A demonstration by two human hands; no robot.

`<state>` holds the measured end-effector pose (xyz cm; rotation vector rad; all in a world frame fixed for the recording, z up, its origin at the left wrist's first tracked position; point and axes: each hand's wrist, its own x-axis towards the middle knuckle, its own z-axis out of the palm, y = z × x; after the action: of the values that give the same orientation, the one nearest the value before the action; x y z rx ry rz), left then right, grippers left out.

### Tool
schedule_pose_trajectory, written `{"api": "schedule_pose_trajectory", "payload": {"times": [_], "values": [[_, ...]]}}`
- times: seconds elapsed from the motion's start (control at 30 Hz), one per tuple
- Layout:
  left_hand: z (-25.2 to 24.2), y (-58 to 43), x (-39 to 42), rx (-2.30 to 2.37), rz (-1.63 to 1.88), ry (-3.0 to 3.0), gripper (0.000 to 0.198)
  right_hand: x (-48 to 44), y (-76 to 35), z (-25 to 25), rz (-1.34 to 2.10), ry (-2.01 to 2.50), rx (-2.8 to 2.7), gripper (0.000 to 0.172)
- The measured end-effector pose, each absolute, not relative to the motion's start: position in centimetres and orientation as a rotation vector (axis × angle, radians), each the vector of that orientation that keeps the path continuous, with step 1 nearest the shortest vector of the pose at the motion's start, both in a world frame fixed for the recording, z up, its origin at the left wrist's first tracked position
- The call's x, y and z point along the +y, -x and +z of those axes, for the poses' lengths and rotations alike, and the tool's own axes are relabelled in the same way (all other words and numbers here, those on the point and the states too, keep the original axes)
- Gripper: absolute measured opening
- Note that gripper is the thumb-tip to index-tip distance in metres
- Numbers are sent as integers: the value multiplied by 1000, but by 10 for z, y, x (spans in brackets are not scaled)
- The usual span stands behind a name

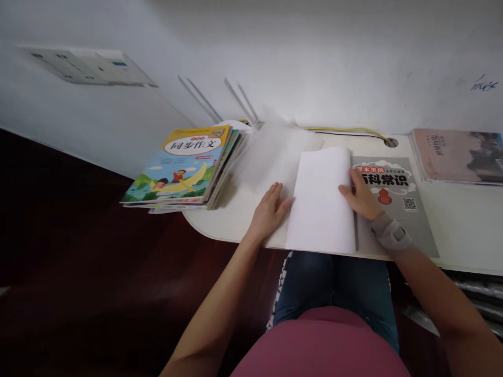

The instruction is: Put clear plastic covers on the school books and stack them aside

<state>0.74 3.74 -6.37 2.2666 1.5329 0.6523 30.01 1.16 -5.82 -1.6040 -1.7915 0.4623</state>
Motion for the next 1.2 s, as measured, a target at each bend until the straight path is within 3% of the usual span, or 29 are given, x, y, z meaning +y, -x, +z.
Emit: {"api": "schedule_pose_trajectory", "payload": {"times": [0.17, 0.3, 0.67, 0.93, 1.1, 1.2], "values": [[-64, -8, 37, 1527, 652, -2275, 64, -78, -277, -50, 406, 1632, -2054, 84], [-65, -9, 37, 1532, 665, -2265, 63, -95, -264, -49, 251, 1693, -2168, 89], [-63, -10, 36, 1534, 664, -2232, 64, -86, -263, -51, 106, 1661, -2330, 94], [-61, -10, 35, 1540, 668, -2233, 65, -83, -247, -41, 221, 1670, -2252, 80], [-62, -9, 36, 1527, 692, -2237, 62, -23, -284, -35, 388, 1578, -2010, 73], [-63, -8, 35, 1529, 698, -2226, 62, 19, -297, -44, 409, 1637, -1880, 79]]}}
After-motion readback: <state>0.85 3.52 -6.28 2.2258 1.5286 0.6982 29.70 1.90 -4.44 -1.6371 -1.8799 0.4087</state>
